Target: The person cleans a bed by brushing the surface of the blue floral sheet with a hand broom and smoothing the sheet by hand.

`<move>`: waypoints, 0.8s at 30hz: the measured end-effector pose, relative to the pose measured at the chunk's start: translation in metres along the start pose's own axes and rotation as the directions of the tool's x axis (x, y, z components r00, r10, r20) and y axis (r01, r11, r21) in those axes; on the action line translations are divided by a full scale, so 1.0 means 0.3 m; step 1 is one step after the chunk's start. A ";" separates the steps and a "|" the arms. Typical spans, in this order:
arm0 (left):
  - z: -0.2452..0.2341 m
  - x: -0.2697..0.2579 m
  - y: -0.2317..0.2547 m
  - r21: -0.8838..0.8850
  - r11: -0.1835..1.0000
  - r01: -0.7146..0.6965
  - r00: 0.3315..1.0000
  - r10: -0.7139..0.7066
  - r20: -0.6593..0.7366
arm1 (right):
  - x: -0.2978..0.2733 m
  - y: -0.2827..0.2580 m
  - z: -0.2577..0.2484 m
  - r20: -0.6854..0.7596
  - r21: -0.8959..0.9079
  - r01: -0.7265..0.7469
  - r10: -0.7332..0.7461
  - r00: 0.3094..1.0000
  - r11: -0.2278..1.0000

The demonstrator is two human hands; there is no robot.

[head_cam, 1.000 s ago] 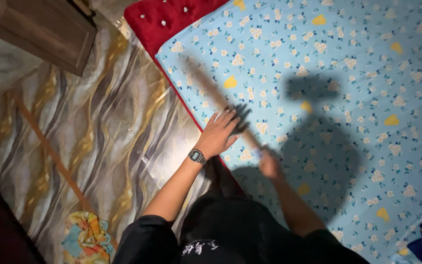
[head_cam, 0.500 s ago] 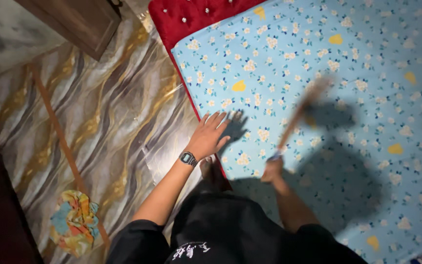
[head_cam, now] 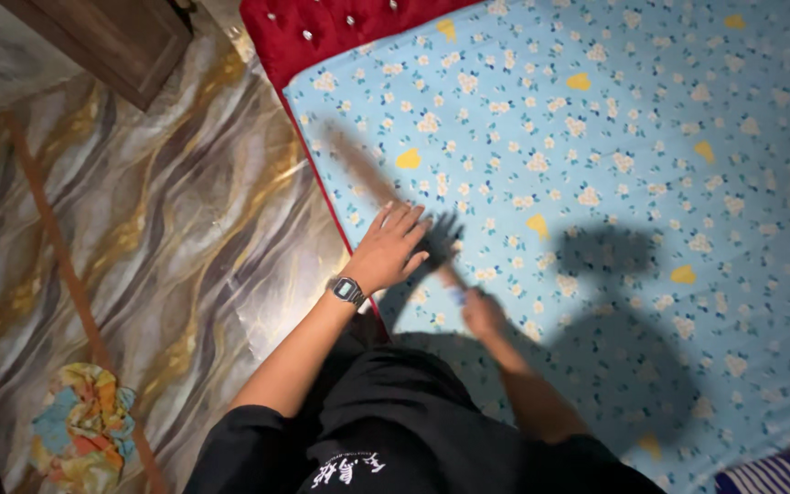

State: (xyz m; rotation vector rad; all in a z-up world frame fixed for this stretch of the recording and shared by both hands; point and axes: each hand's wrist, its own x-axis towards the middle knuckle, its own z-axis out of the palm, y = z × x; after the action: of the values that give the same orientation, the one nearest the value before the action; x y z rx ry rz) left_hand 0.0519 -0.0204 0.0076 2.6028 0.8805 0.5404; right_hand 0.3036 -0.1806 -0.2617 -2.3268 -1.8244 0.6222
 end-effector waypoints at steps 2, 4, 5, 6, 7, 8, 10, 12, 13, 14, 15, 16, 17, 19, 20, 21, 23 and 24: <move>-0.016 0.002 -0.018 0.022 1.000 -0.007 1.000 0.006 0.025 | 0.072 0.071 -0.070 -0.214 0.081 -0.061 0.077 0.974 0.995; -0.042 0.002 -0.044 0.044 0.999 -0.014 1.000 0.014 0.011 | 0.142 0.114 -0.119 -0.386 0.225 -0.216 0.290 0.876 0.950; -0.056 0.003 -0.057 0.059 0.998 -0.021 1.000 0.022 -0.007 | 0.177 0.124 -0.135 -0.421 0.342 -0.300 0.430 0.799 0.891; -0.069 0.004 -0.066 0.063 0.998 -0.022 1.000 0.022 -0.005 | 0.210 0.135 -0.155 -0.402 0.463 -0.387 0.578 0.710 0.797; -0.083 0.003 -0.075 0.071 0.997 -0.016 1.000 0.017 -0.010 | 0.239 0.134 -0.164 -0.326 0.583 -0.444 0.696 0.640 0.681; -0.096 0.004 -0.083 0.081 0.997 -0.007 1.000 0.008 -0.017 | 0.276 0.132 -0.176 -0.239 0.697 -0.471 0.794 0.559 0.541; -0.117 0.004 -0.098 0.085 0.996 -0.005 1.000 0.007 -0.023 | 0.310 0.099 -0.164 -0.111 0.759 -0.508 0.849 0.517 0.408; -0.129 0.001 -0.108 0.090 0.996 0.001 1.000 0.002 -0.030 | 0.286 0.040 -0.109 -0.049 0.688 -0.579 0.824 0.565 0.438; -0.132 0.001 -0.113 0.090 0.996 0.013 0.999 -0.010 -0.031 | 0.258 0.001 -0.068 -0.029 0.604 -0.598 0.765 0.644 0.526; -0.132 0.002 -0.118 0.087 0.996 0.023 0.999 -0.020 -0.032 | 0.218 -0.037 -0.029 -0.003 0.506 -0.590 0.685 0.728 0.629; -0.133 0.002 -0.126 0.088 0.996 0.028 0.999 -0.025 -0.035 | 0.176 -0.077 0.011 0.028 0.409 -0.552 0.595 0.803 0.726; -0.133 0.004 -0.133 0.101 0.994 0.028 0.999 -0.024 -0.040 | 0.137 -0.118 0.049 0.062 0.304 -0.484 0.490 0.870 0.821; -0.133 0.005 -0.139 0.114 0.993 0.028 0.999 -0.023 -0.045 | 0.114 -0.155 0.079 0.098 0.205 -0.404 0.392 0.915 0.892; -0.129 0.010 -0.147 0.096 0.995 0.032 0.998 -0.028 -0.051 | 0.076 -0.213 0.119 0.165 0.086 -0.215 0.199 0.966 0.973; -0.127 0.013 -0.148 0.074 0.997 0.032 0.998 -0.029 -0.051 | 0.059 -0.230 0.127 0.194 0.110 -0.135 0.112 0.975 0.985; -0.126 0.014 -0.150 0.070 0.997 0.033 0.998 -0.030 -0.052 | 0.047 -0.249 0.130 0.248 0.187 -0.031 -0.016 0.969 0.982; -0.121 0.024 -0.151 0.075 0.997 0.012 0.997 -0.006 -0.076 | 0.067 -0.277 0.114 0.308 0.105 0.017 -0.049 0.950 0.994; -0.118 0.022 -0.149 0.067 0.998 0.012 0.997 -0.007 -0.075 | 0.069 -0.278 0.095 0.371 0.032 0.072 -0.079 0.925 0.997</move>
State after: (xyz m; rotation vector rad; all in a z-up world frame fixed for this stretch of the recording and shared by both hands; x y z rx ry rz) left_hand 0.0182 0.0243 0.0208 2.6527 0.9504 0.6193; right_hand 0.2213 -0.1432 -0.2645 -2.2306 -2.0332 1.1301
